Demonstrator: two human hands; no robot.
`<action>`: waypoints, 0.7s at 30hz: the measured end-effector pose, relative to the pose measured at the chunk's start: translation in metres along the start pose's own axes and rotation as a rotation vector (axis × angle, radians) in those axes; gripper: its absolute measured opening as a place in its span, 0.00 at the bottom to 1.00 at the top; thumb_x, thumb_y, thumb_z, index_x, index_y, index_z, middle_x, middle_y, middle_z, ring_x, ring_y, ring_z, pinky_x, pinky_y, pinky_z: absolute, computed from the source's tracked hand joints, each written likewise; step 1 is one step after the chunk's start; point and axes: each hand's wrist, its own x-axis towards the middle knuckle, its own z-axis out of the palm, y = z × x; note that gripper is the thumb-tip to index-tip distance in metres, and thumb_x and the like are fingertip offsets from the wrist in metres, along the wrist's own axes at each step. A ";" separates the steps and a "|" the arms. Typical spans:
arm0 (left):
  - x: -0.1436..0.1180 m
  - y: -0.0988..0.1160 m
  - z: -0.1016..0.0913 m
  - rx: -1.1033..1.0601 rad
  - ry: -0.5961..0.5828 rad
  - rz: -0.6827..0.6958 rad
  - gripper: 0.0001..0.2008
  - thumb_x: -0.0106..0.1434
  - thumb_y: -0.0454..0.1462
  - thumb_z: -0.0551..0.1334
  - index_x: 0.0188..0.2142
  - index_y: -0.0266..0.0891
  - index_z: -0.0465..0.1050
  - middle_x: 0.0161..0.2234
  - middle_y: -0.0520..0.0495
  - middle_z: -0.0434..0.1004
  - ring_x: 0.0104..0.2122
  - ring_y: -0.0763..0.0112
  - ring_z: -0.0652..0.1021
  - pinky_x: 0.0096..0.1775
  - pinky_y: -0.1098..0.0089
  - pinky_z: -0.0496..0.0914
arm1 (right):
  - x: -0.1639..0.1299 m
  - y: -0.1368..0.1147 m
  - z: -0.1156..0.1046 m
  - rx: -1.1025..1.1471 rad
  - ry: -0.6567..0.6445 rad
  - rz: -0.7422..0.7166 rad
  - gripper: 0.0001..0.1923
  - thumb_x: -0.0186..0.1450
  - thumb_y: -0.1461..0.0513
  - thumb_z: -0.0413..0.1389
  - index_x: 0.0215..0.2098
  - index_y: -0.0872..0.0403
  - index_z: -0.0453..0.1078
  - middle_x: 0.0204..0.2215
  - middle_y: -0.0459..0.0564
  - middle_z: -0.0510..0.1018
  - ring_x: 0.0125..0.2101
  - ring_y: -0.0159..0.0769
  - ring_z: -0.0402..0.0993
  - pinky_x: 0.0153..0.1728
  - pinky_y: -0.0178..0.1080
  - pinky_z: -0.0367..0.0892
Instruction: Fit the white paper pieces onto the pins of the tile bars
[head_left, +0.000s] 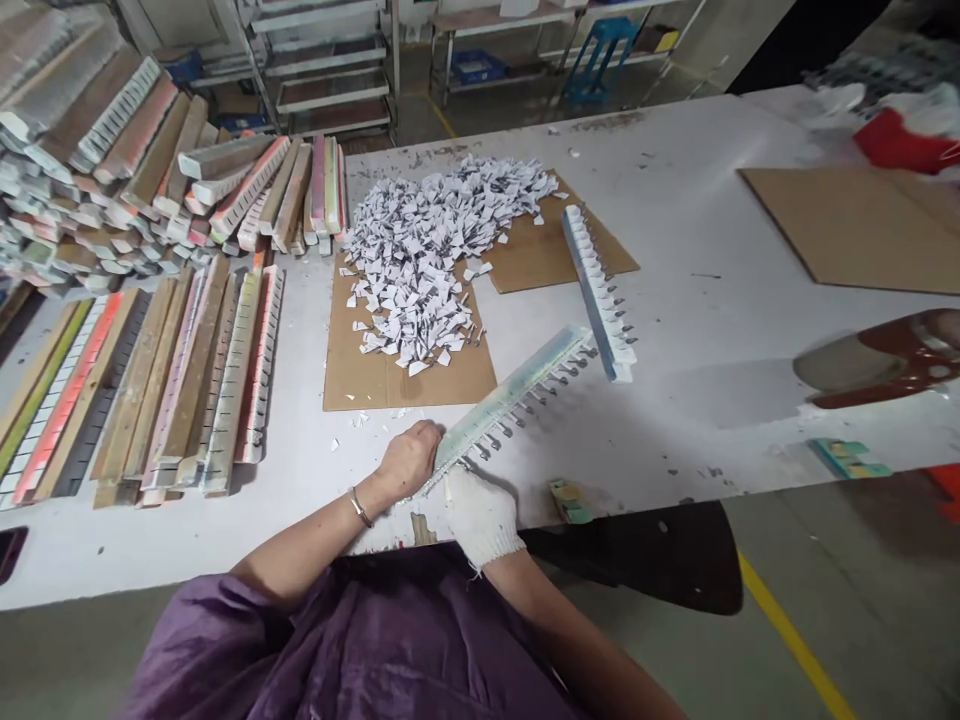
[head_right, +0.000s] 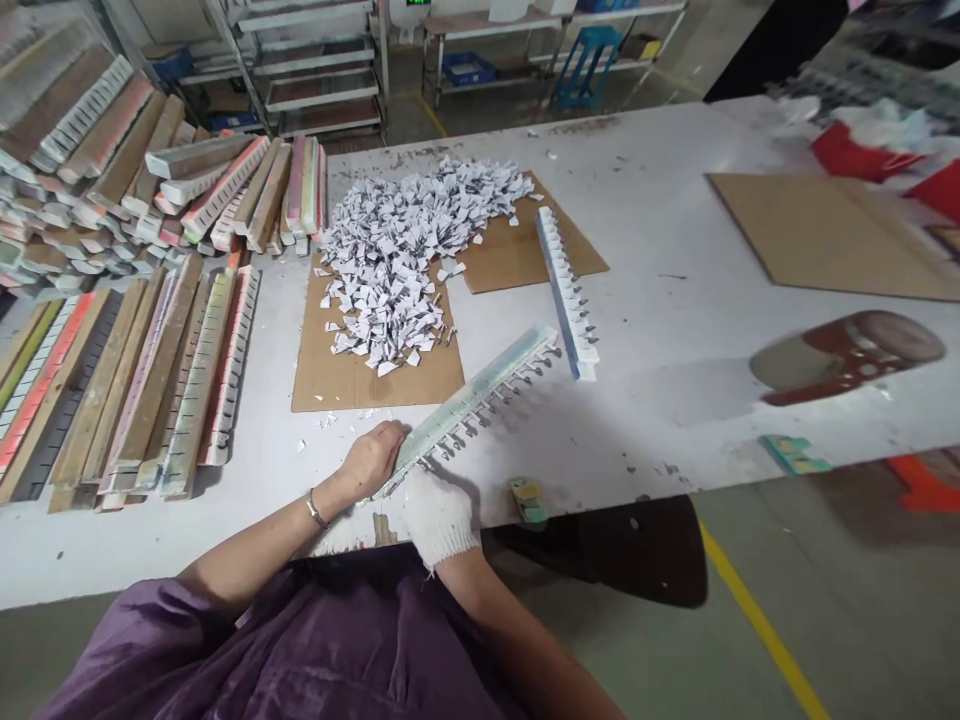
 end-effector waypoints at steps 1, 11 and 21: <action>-0.001 0.000 -0.001 0.006 0.005 -0.001 0.14 0.72 0.31 0.48 0.41 0.37 0.72 0.39 0.41 0.75 0.39 0.63 0.77 0.43 0.65 0.72 | -0.001 0.001 -0.001 -0.003 0.001 -0.002 0.12 0.69 0.66 0.50 0.38 0.58 0.76 0.31 0.57 0.83 0.33 0.43 0.82 0.29 0.37 0.65; 0.075 -0.033 -0.055 0.184 0.225 -0.173 0.07 0.69 0.35 0.60 0.44 0.35 0.73 0.45 0.37 0.76 0.46 0.59 0.77 0.48 0.62 0.71 | -0.031 0.021 0.011 0.302 0.079 -0.003 0.25 0.73 0.60 0.46 0.67 0.56 0.61 0.59 0.57 0.76 0.53 0.48 0.78 0.53 0.46 0.71; 0.056 -0.026 -0.056 0.144 0.181 -0.156 0.12 0.75 0.38 0.51 0.41 0.37 0.72 0.35 0.41 0.79 0.36 0.62 0.79 0.40 0.66 0.70 | -0.052 0.039 0.014 0.613 0.190 0.034 0.25 0.72 0.56 0.44 0.62 0.57 0.68 0.60 0.56 0.74 0.60 0.46 0.71 0.62 0.48 0.67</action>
